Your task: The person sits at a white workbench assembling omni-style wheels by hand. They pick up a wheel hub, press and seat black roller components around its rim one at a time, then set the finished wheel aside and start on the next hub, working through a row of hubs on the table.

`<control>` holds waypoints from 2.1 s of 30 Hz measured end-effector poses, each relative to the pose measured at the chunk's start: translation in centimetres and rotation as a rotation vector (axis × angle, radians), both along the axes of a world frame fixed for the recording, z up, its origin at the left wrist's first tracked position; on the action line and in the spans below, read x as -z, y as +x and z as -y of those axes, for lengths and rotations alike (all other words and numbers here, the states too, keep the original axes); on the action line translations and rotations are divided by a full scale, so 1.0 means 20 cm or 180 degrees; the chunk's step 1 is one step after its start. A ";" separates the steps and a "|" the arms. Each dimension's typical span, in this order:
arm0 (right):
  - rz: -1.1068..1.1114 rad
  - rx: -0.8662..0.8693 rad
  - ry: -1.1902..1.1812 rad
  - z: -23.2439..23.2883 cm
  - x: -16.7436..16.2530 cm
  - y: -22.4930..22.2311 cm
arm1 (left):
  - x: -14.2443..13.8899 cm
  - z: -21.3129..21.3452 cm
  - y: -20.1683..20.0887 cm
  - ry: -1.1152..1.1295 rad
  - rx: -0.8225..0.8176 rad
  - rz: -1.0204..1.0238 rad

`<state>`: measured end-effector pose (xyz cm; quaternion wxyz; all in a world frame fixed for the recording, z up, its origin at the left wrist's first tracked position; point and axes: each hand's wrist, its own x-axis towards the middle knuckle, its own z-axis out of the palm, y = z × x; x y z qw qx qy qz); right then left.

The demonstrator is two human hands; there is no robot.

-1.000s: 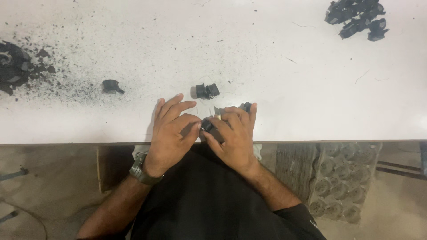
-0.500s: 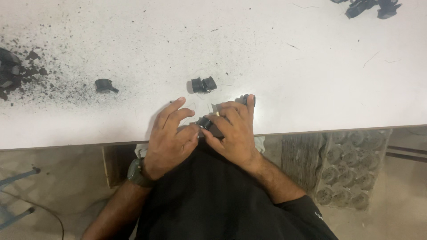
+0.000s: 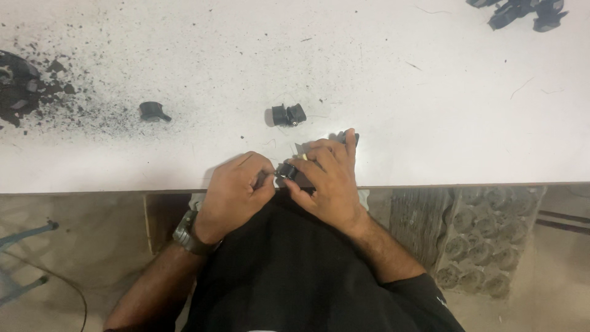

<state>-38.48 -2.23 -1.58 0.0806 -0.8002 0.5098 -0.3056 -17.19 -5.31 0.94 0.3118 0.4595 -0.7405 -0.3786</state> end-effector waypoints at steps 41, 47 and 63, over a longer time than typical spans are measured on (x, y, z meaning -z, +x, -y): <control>0.0813 0.0472 -0.0764 -0.08 0.12 -0.17 | -0.03 0.34 -0.03 -0.0917 0.0282 0.0975; 0.0451 0.0156 -0.0460 -0.07 0.06 -0.08 | -0.03 0.13 0.05 -0.1103 0.0367 0.0821; -0.0071 0.0158 0.0164 0.00 -0.01 0.01 | 0.05 0.07 -0.01 -0.0873 0.0832 0.0558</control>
